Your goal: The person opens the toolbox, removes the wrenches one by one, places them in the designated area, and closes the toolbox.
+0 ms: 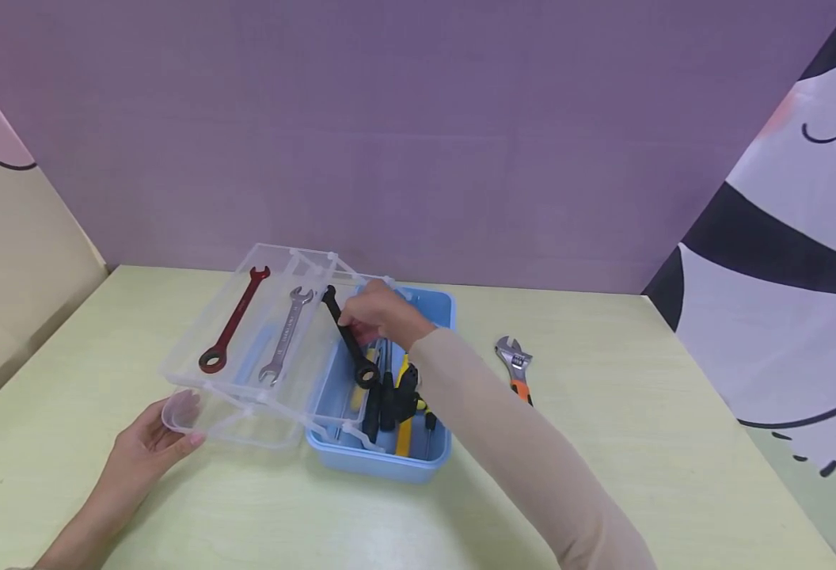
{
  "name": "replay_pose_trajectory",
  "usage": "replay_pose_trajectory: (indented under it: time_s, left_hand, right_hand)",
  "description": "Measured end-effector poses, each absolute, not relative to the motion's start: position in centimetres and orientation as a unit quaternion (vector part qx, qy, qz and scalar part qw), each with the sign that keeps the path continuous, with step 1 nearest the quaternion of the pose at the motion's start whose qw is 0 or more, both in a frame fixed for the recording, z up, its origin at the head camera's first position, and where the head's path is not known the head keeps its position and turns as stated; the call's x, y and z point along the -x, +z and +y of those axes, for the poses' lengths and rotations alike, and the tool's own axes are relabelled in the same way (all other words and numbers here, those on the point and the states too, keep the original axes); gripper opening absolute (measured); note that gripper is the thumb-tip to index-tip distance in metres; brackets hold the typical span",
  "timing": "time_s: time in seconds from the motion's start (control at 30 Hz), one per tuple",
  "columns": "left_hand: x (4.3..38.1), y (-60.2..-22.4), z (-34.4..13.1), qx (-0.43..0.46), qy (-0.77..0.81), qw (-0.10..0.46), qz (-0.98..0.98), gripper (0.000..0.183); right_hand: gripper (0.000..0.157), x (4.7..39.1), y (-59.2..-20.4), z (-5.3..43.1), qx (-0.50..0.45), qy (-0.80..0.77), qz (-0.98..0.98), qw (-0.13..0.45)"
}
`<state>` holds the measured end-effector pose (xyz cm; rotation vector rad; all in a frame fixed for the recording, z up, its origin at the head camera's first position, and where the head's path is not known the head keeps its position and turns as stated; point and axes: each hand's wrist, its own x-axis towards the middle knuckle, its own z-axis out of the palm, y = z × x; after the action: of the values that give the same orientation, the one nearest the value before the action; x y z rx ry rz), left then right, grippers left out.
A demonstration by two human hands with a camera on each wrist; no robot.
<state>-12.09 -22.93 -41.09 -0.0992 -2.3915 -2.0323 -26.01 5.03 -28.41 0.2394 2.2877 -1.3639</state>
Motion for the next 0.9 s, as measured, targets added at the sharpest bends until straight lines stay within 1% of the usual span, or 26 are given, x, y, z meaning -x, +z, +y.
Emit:
replay_pose_trajectory:
  time_s: [0.27, 0.53, 0.7, 0.9]
  left_hand:
    - [12.1, -41.1, -23.0, 0.032, -0.639, -0.001, -0.769, 0.063]
    - [12.5, -41.1, -22.8, 0.033, -0.635, -0.001, -0.772, 0.065]
    - [12.8, -41.2, -22.8, 0.036, -0.633, -0.005, -0.774, 0.065]
    - [12.8, -41.5, -22.9, 0.036, -0.632, -0.003, -0.774, 0.063]
  right_hand:
    - [0.023, 25.8, -28.3, 5.9, -0.072, -0.513, 0.824, 0.228]
    - [0.024, 25.6, -27.8, 7.2, -0.051, -0.516, 0.826, 0.219]
    - [0.019, 25.3, -27.7, 8.3, -0.053, -0.524, 0.822, 0.217]
    - [0.025, 25.1, -27.9, 9.5, -0.042, -0.512, 0.832, 0.209]
